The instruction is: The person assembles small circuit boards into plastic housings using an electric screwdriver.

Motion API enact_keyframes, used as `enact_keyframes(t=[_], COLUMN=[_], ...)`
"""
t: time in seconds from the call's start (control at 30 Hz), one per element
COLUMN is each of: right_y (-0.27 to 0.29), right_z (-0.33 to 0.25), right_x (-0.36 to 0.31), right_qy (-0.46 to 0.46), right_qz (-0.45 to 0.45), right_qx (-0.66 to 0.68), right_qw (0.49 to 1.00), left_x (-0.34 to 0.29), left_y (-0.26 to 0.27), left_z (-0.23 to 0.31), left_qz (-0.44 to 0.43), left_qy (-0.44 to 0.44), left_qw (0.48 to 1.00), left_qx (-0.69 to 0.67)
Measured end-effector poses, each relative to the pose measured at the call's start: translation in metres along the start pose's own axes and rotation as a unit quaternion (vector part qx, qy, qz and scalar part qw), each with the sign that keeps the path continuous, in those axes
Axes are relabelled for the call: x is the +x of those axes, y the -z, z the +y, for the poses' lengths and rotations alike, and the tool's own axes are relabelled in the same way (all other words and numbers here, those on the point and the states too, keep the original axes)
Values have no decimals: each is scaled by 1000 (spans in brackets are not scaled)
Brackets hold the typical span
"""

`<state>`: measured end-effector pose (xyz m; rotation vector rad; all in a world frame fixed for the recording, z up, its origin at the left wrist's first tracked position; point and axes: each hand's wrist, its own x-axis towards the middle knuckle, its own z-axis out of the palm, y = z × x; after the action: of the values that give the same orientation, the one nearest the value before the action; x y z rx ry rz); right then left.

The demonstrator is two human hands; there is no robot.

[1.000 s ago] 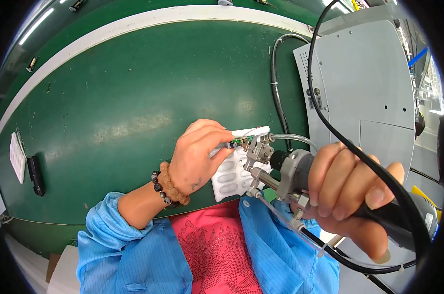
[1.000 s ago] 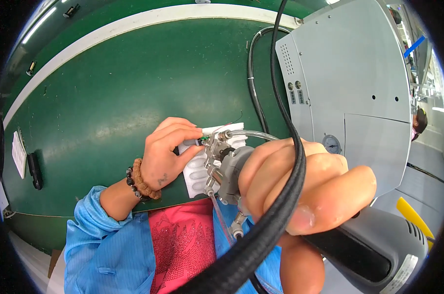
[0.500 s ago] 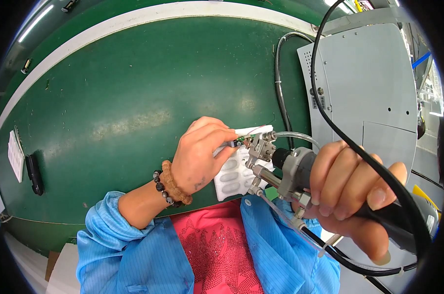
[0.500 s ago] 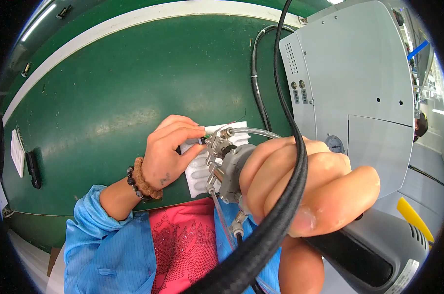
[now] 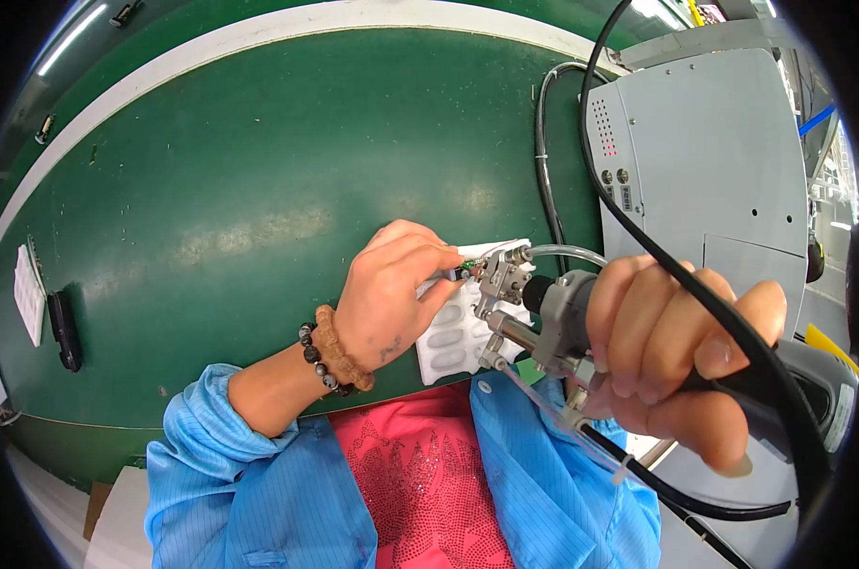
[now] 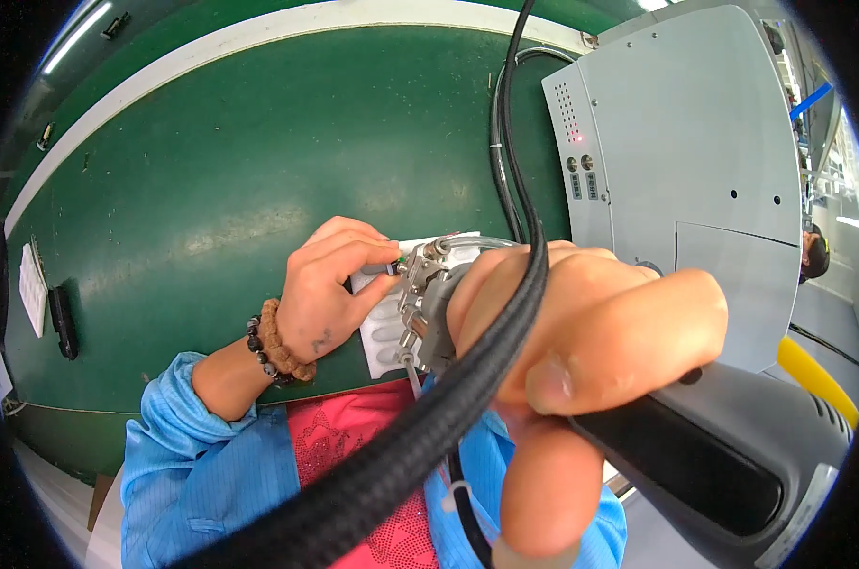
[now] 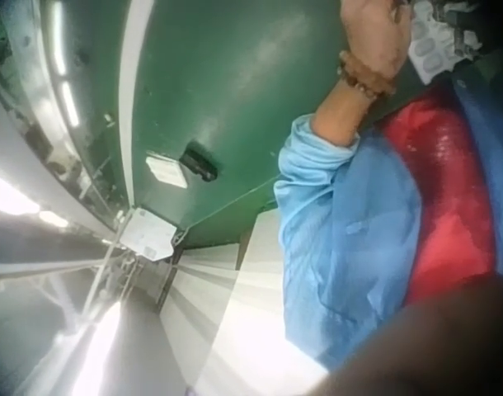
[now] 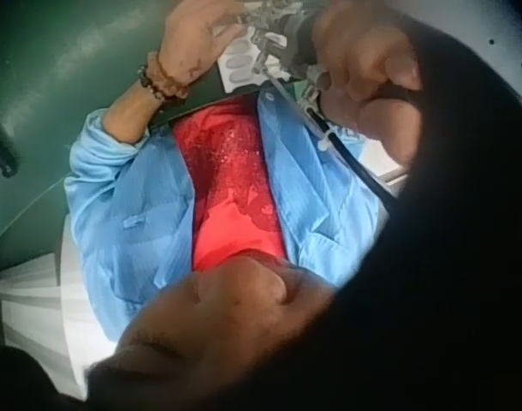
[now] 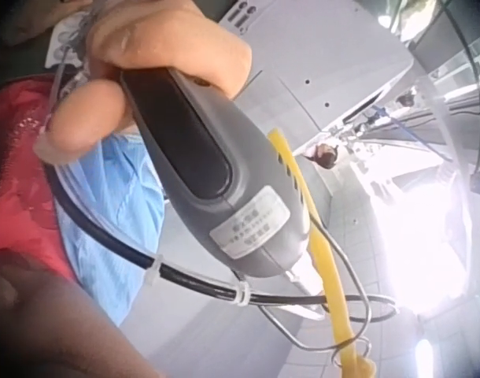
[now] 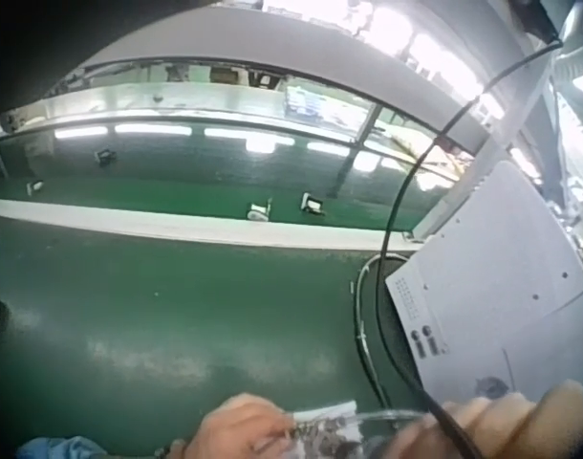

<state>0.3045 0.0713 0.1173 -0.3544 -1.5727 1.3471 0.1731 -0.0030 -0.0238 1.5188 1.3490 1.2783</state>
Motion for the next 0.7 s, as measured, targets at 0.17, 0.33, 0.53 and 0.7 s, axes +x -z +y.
enact_keyframes(t=[0.17,0.33,0.53,0.7], right_y=[-11,24,48,38], right_z=[-10,-61,-105,-97], right_x=[14,9,-24,-47], right_qy=[-7,83,112,150], right_qz=[18,39,58,113], right_qx=[-11,44,35,52], right_qw=[1000,995,991,981], left_x=[6,6,5,24], left_y=[9,5,10,57], left_z=[12,11,33,43], left_qz=[-9,-22,12,-78], left_qy=[-8,-21,17,59], left_qw=[1000,999,999,993], left_qx=[-7,26,40,66])
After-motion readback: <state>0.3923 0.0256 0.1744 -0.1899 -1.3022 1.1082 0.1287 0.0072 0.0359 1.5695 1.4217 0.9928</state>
